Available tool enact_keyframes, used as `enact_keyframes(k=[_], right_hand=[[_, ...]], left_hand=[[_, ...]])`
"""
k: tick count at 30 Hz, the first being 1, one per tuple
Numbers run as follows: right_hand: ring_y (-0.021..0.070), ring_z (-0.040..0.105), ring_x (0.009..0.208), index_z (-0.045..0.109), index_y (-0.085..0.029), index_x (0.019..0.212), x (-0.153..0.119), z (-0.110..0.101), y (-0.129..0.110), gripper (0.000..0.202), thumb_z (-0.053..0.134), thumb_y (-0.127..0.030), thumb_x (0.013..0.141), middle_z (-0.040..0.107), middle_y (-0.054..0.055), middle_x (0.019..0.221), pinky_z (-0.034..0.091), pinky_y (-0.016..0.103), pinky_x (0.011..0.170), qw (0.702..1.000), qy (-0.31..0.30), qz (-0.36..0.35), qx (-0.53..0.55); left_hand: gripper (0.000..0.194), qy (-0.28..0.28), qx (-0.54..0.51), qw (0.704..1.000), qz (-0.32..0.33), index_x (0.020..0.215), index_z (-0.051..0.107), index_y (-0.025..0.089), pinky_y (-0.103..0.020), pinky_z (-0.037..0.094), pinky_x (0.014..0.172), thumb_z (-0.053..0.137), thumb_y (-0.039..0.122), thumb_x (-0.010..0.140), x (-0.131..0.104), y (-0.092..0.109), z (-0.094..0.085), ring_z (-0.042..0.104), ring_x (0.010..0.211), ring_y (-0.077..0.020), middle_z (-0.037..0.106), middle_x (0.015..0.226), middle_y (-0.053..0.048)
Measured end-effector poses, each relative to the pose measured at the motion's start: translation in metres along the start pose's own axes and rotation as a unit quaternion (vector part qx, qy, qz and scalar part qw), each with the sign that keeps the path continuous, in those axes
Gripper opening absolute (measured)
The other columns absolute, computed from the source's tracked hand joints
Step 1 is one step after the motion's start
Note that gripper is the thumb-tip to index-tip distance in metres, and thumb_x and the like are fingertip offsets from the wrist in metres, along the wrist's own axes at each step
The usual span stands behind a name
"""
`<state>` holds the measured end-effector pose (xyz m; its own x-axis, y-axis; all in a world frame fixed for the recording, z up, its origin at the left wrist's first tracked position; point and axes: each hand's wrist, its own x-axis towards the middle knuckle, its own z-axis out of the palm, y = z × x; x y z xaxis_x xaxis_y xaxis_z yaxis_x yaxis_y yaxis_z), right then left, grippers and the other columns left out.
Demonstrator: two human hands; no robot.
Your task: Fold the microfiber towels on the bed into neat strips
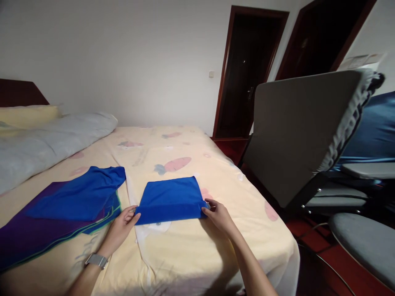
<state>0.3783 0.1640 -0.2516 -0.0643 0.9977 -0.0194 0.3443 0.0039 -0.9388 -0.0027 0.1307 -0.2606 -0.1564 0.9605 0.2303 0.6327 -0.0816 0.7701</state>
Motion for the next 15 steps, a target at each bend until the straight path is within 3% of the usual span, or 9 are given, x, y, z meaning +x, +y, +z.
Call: enact_keyframes(k=[5, 7, 11, 13, 15], right_hand=[[0.0255, 0.068, 0.090, 0.066, -0.013, 0.114, -0.008, -0.004, -0.012, 0.041, 0.063, -0.037, 0.080, 0.072, 0.007, 0.097, 0.055, 0.034, 0.077, 0.998, -0.057, -0.021, -0.002], [0.0255, 0.067, 0.091, 0.067, -0.015, 0.105, -0.013, -0.008, -0.016, 0.032, 0.061, -0.033, 0.079, 0.071, 0.007, 0.096, 0.054, 0.036, 0.079, 0.997, -0.067, -0.039, -0.009], [0.0269, 0.055, 0.118, 0.068, -0.019, 0.093, -0.030, -0.020, -0.029, 0.024, 0.055, -0.017, 0.073, 0.059, 0.009, 0.129, 0.043, 0.040, 0.101, 0.983, -0.134, -0.121, -0.022], [0.0274, 0.052, 0.122, 0.069, -0.020, 0.091, -0.038, -0.025, -0.035, 0.027, 0.053, -0.013, 0.071, 0.054, 0.008, 0.136, 0.042, 0.040, 0.101, 0.976, -0.185, -0.107, -0.034], [0.0274, 0.056, 0.117, 0.069, -0.019, 0.091, -0.045, -0.027, -0.037, 0.026, 0.053, -0.013, 0.071, 0.057, 0.009, 0.133, 0.045, 0.038, 0.097, 0.972, -0.216, -0.074, -0.049]], left_hand=[[0.050, -0.042, -0.066, 0.997, -0.005, 0.120, 0.057, 0.016, -0.032, 0.055, 0.075, 0.059, 0.049, 0.083, -0.003, 0.009, -0.009, 0.066, 0.082, -0.0222, 0.067, 0.088, -0.005], [0.039, -0.069, -0.065, 0.995, 0.014, 0.112, 0.058, 0.018, -0.031, 0.054, 0.076, 0.059, 0.043, 0.082, -0.006, 0.016, -0.019, 0.066, 0.084, -0.0214, 0.066, 0.091, -0.005], [0.015, -0.201, -0.040, 0.972, 0.110, 0.091, 0.059, 0.022, -0.035, 0.045, 0.099, 0.062, 0.024, 0.077, -0.017, 0.033, -0.045, 0.058, 0.116, -0.0254, 0.064, 0.118, -0.009], [0.013, -0.276, -0.013, 0.952, 0.131, 0.090, 0.060, 0.024, -0.036, 0.042, 0.104, 0.065, 0.026, 0.077, -0.023, 0.037, -0.055, 0.052, 0.125, -0.0266, 0.060, 0.129, -0.008], [0.010, -0.303, 0.011, 0.945, 0.122, 0.085, 0.061, 0.025, -0.035, 0.041, 0.104, 0.064, 0.033, 0.081, -0.028, 0.038, -0.059, 0.051, 0.127, -0.0265, 0.059, 0.133, -0.006]])
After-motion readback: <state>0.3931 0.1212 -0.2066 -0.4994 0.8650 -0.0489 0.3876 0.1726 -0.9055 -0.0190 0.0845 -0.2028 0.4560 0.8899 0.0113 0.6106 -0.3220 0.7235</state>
